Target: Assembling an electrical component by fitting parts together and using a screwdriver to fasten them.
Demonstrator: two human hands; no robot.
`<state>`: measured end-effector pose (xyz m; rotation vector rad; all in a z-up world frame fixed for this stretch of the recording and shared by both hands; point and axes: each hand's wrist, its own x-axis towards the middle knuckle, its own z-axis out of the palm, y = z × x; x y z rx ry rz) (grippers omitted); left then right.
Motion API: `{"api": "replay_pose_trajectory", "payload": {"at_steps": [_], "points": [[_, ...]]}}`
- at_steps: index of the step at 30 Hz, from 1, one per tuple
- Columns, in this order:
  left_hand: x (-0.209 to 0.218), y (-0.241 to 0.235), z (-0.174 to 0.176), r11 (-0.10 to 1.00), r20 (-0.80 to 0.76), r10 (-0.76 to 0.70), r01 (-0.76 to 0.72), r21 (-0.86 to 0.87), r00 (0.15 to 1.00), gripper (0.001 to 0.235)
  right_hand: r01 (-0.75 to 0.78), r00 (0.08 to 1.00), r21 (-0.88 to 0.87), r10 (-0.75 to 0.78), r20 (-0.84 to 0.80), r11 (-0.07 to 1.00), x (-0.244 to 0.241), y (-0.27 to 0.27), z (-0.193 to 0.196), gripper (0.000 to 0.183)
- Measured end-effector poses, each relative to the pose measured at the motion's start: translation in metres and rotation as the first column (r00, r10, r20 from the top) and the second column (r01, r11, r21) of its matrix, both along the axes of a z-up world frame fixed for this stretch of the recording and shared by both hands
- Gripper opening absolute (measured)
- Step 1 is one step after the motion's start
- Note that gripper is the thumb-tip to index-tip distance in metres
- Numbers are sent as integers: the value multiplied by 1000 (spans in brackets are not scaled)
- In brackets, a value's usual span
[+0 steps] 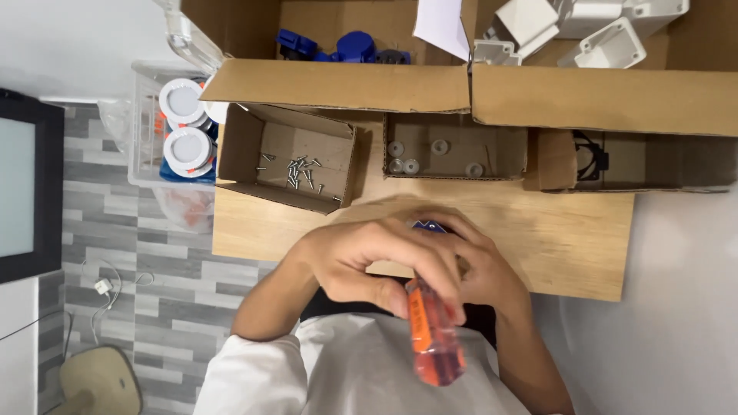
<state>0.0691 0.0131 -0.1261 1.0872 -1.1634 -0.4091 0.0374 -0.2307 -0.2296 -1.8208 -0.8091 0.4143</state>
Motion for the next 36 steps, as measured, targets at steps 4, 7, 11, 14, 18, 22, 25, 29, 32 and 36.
{"api": "replay_pose_trajectory", "payload": {"at_steps": [4, 7, 11, 14, 18, 22, 25, 29, 32, 36], "points": [[-21, -6, -22, 999, -191, -18, 9, -45, 981, 50, -63, 993, 215, 40, 110, 974, 2, -4, -11, 57], [-35, -6, -26, 990, -269, -37, -1, -138, 962, 51, -32, 992, 208, 5, 126, 978, 2, 0, -7, 52], [-63, 4, 9, 973, -493, 31, -140, -185, 869, 52, -31, 985, 192, -3, 173, 981, 4, 0, -4, 62], [-68, 12, 3, 942, -183, 196, -237, -240, 964, 47, -32, 990, 186, 5, 144, 982, 1, -1, -4, 64], [-87, 23, 1, 826, -13, 560, -557, 87, 828, 44, 27, 993, 131, -42, 113, 991, -5, 0, 2, 75], [-99, 33, -18, 610, 343, 653, -737, 290, 675, 25, 197, 920, -1, -184, 345, 980, -13, 6, 3, 76], [-113, 42, -39, 455, 425, 678, -797, 397, 600, 23, 301, 869, -77, -240, 432, 950, -21, 5, -9, 73], [-119, 54, -60, 382, 481, 674, -821, 424, 562, 17, 375, 869, -95, -315, 381, 922, -32, 4, -5, 67], [-115, 60, -76, 282, 530, 704, -871, 403, 473, 19, 475, 815, 95, -478, 327, 875, -35, 9, -1, 61], [-110, 60, -84, 206, 603, 674, -892, 403, 428, 19, 516, 809, 147, -537, 241, 844, -45, 7, 6, 63]]}}
